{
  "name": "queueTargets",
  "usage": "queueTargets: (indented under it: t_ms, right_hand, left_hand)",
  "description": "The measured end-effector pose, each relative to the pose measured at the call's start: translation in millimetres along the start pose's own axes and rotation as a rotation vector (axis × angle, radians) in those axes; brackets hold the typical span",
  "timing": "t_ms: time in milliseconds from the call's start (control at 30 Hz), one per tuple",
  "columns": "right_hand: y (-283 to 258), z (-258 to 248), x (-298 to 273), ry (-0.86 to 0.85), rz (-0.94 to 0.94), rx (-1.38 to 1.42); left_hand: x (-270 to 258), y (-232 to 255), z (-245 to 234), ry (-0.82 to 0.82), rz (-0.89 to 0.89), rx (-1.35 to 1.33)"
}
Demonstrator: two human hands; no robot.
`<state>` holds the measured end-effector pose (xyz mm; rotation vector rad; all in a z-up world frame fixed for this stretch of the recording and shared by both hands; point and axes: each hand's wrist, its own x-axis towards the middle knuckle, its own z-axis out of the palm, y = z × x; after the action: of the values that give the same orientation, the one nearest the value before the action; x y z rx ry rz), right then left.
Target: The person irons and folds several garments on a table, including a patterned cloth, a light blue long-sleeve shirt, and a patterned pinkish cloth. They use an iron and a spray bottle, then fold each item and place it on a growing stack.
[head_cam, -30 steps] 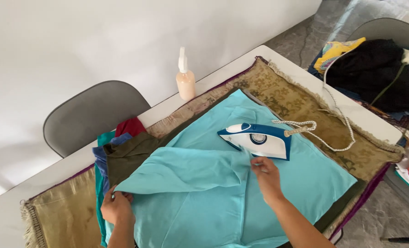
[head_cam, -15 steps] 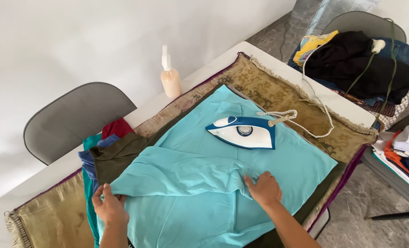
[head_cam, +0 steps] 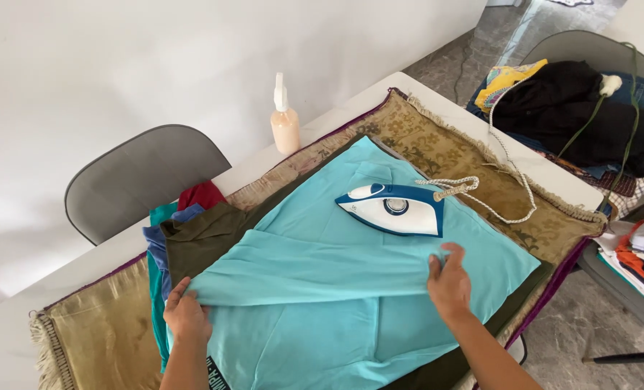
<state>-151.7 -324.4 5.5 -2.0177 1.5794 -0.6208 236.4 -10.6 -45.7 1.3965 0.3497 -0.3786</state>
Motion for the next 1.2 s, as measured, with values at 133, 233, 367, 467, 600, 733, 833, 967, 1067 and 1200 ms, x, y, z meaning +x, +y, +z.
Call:
queueTargets:
  t_ms: [133, 233, 367, 467, 600, 733, 833, 967, 1067, 1200]
  right_hand:
    - [26, 13, 3, 0.032, -0.221, -0.317]
    - [0, 4, 11, 0.199, -0.411, -0.299]
    - [-89, 11, 60, 0.175, -0.612, 0.033]
    - [-168, 54, 120, 0.008, -0.811, 0.257]
    - [-246, 142, 198, -0.134, -0.772, 0.164]
    - [-288, 235, 272, -0.187, -0.647, 0.304]
    - [-313, 284, 312, -0.169, -0.617, 0.418]
    - [-332, 314, 314, -0.158, -0.666, 0.545]
    - [-339, 279, 299, -0.138, -0.679, 0.615]
    - [-351, 171, 230, -0.607, -0.670, 0.701]
  left_hand:
    - [-2, -6, -7, -0.027, -0.014, 0.022]
    - [-3, -9, -13, -0.030, -0.031, -0.002]
    - [-14, -9, -8, 0.260, 0.166, 0.586]
    - [-31, -12, 23, 0.671, 0.691, 0.964]
    - [-35, -29, 52, 0.427, 0.869, 0.907]
    - [-7, -82, 38, 0.414, 0.842, 0.860]
    - [27, -125, -7, 0.452, 0.915, 0.601]
    - [1, -145, -55, 0.597, 0.874, 0.580]
    - [-55, -118, -52, 0.623, 0.662, 0.411]
    - [-114, -53, -36, 0.679, 0.542, 0.400]
